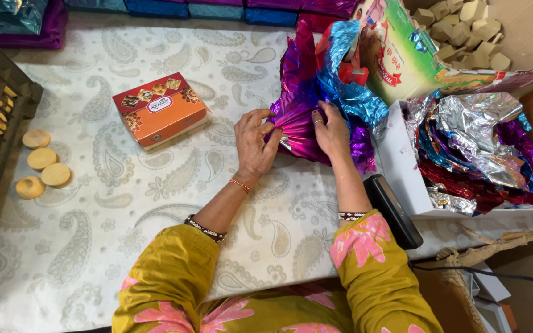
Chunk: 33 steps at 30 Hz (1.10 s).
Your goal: The person assembles small wooden toy components by hand, placing them into a small rectangular box. They then close the box and wrap it in a sheet of shiny purple foil, folding the edges to enclose the package.
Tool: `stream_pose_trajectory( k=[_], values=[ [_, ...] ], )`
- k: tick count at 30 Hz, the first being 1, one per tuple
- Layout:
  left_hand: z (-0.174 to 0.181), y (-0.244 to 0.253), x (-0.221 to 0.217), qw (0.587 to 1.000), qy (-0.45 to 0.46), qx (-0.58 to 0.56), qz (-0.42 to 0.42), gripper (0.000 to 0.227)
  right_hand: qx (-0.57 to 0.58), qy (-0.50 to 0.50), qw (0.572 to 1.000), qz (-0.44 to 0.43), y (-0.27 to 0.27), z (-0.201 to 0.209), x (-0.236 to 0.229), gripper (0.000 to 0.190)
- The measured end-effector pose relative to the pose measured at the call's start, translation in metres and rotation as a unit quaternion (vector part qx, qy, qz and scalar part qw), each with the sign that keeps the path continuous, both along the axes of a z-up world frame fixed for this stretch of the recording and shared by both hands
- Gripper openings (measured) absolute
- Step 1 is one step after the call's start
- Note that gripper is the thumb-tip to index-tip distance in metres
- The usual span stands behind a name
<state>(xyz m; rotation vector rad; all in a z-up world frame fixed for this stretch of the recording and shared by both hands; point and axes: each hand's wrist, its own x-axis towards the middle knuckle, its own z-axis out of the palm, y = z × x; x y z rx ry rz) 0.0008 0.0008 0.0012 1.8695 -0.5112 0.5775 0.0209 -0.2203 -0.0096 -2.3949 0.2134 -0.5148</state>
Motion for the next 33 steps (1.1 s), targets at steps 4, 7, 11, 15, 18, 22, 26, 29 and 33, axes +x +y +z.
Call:
stream_pose_trajectory(
  k=[4, 7, 11, 15, 18, 22, 26, 29, 33],
  values=[
    [0.001, 0.0, 0.0, 1.0, -0.001, -0.003, -0.005, 0.016, -0.06, -0.017, 0.998, 0.01, -0.005, -0.012, 0.008, 0.047],
    [0.001, 0.0, -0.001, 1.0, -0.007, -0.007, -0.007, 0.016, -0.057, -0.023, 0.998, 0.005, -0.008, -0.017, 0.014, 0.05],
    [0.002, -0.001, -0.001, 1.0, -0.015, -0.016, -0.017, 0.015, -0.019, -0.005, 1.0, -0.011, -0.009, -0.021, 0.017, 0.057],
    [0.004, -0.001, -0.002, 0.999, -0.026, -0.027, -0.017, 0.016, -0.03, -0.001, 0.999, -0.027, -0.012, -0.025, 0.019, 0.062],
    [0.008, -0.001, -0.003, 0.999, -0.028, -0.033, -0.016, 0.015, -0.018, 0.005, 0.999, -0.037, -0.016, -0.024, 0.02, 0.064],
    [0.012, 0.001, -0.005, 0.997, -0.041, -0.053, -0.025, 0.014, -0.005, -0.006, 0.999, -0.042, -0.017, -0.023, 0.019, 0.065],
    [0.014, 0.002, -0.002, 0.995, -0.05, -0.082, -0.017, 0.015, 0.009, -0.03, 0.999, -0.044, -0.02, -0.023, 0.018, 0.063],
    [0.017, 0.005, 0.004, 0.993, -0.061, -0.104, -0.007, 0.016, 0.01, -0.04, 0.998, -0.047, -0.022, -0.024, 0.018, 0.062],
    [0.022, 0.015, 0.013, 0.983, -0.097, -0.153, 0.003, 0.017, 0.008, -0.046, 0.997, -0.055, -0.022, -0.025, 0.018, 0.06]
  ],
)
